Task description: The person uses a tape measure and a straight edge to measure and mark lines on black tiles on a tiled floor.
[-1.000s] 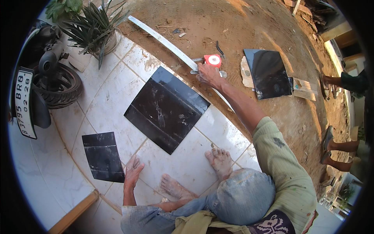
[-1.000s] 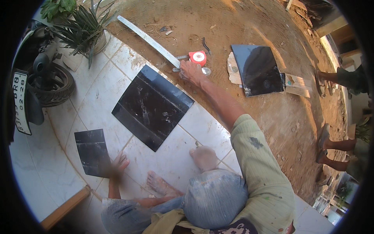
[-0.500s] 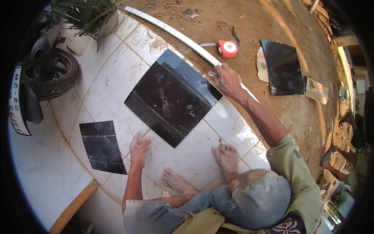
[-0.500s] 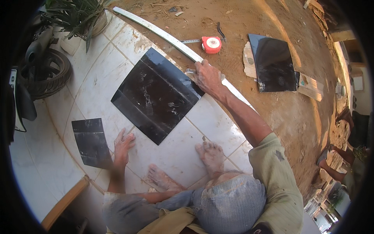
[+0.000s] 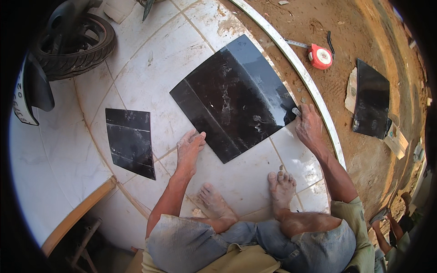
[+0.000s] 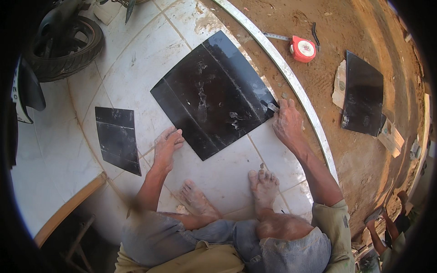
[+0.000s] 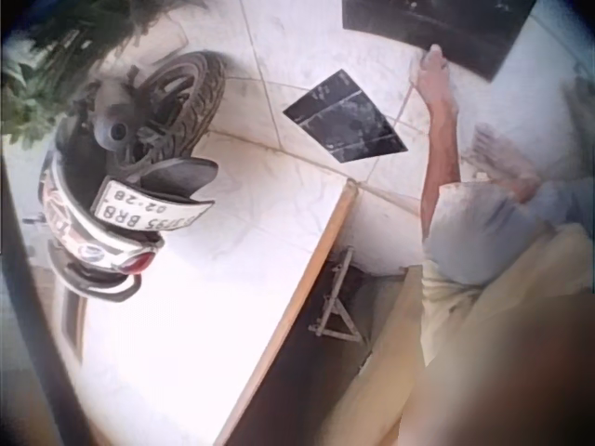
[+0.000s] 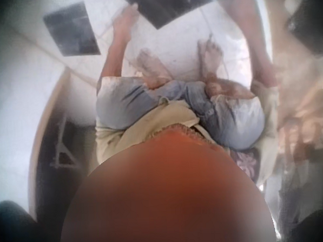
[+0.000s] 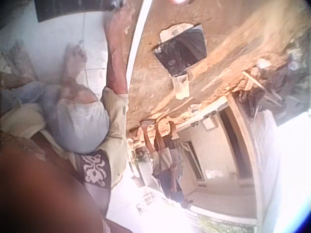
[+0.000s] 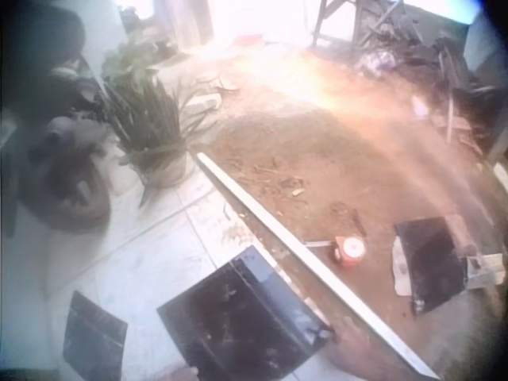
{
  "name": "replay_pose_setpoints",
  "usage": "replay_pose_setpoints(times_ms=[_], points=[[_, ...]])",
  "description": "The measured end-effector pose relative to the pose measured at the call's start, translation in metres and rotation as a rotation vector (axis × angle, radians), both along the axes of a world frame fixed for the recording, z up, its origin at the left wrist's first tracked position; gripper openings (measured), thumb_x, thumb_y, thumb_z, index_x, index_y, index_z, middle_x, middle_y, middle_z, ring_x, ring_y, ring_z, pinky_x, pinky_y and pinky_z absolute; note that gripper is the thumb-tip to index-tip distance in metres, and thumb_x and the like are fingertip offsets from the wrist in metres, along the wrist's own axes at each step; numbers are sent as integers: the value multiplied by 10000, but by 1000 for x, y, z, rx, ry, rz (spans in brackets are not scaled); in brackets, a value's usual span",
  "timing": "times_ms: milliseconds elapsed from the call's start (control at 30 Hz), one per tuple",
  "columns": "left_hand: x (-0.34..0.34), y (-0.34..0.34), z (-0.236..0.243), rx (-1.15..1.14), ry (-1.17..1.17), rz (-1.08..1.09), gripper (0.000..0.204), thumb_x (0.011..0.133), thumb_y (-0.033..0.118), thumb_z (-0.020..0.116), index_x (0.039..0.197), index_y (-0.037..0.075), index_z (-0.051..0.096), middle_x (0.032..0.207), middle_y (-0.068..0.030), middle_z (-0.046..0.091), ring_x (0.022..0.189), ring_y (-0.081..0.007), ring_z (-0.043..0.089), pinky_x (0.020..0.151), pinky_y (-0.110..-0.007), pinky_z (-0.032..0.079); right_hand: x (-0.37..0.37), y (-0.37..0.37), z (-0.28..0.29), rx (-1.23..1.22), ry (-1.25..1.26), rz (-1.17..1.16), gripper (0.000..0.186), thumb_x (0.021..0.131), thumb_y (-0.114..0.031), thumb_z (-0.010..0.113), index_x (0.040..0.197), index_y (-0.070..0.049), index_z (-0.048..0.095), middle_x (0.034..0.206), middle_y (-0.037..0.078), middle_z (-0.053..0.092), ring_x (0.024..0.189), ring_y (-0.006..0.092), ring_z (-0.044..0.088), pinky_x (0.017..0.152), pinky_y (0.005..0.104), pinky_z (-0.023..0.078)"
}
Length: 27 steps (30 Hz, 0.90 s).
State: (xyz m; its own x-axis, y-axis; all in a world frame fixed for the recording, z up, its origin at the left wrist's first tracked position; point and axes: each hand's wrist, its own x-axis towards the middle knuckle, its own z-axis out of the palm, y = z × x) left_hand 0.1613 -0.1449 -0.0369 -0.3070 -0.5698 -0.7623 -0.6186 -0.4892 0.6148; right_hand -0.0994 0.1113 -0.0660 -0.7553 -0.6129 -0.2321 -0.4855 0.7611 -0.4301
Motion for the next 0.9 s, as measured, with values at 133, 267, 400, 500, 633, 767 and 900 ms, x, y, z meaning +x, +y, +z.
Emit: replay_pose_setpoints(times_ms=[133, 267, 400, 500, 633, 767, 900], points=[[-10, 3, -9, -42, -51, 62, 577, 895, 283, 714, 1298, -77, 510, 992, -87, 603, 857, -149, 603, 790, -300, 519, -5, -3, -1, -11, -24, -49, 210, 794, 4, 597, 988, 13, 517, 985, 253, 536, 852, 466, 595, 744, 557, 479], [-10, -1, -8, -1, -24, 160, 269, 892, 273, 709, 999, 55, 592, 824, -18, 550, 751, -124, 573, 695, -276, 495, -8, -11, -9, -43, -39, -93, 180, 791, 6, 583, 953, 26, 508, 953, 259, 547, 859, 472, 590, 754, 553, 468], [0, -8, -5, 40, 16, 255, 191, 885, 247, 693, 919, 83, 603, 811, -8, 567, 686, -124, 567, 673, -278, 481, -20, -16, 12, -82, -187, -198, 97, 806, -35, 553, 879, 22, 525, 782, 210, 543, 764, 393, 561, 691, 487, 436], [-10, -12, 20, 106, 129, 350, 125, 896, 154, 667, 813, 86, 603, 719, 15, 523, 637, -116, 528, 630, -286, 481, -38, -5, 29, -122, -488, -367, 121, 829, -102, 580, 789, 4, 536, 626, 43, 452, 618, 163, 445, 584, 342, 354], [2, -27, 25, 146, 329, 413, 137, 879, 59, 646, 785, 121, 568, 774, 36, 533, 715, -93, 540, 685, -256, 451, -51, -17, 83, -295, -822, -518, 99, 827, -111, 652, 778, -77, 572, 657, -60, 453, 513, 38, 333, 466, 245, 230], [26, -40, 9, 212, 430, 373, 60, 912, 52, 533, 935, 40, 586, 925, -50, 626, 916, -183, 626, 874, -357, 500, -54, -18, 97, -476, -1048, -598, 138, 847, -107, 695, 808, -92, 563, 636, -63, 463, 482, 22, 334, 439, 223, 202], [9, -31, 20, 236, 404, 368, 59, 901, 51, 537, 939, 45, 581, 931, -47, 618, 945, -192, 623, 904, -359, 492, -54, -15, 91, -491, -1108, -600, 135, 849, -100, 692, 806, -88, 564, 645, -55, 469, 483, 31, 338, 439, 226, 210]])
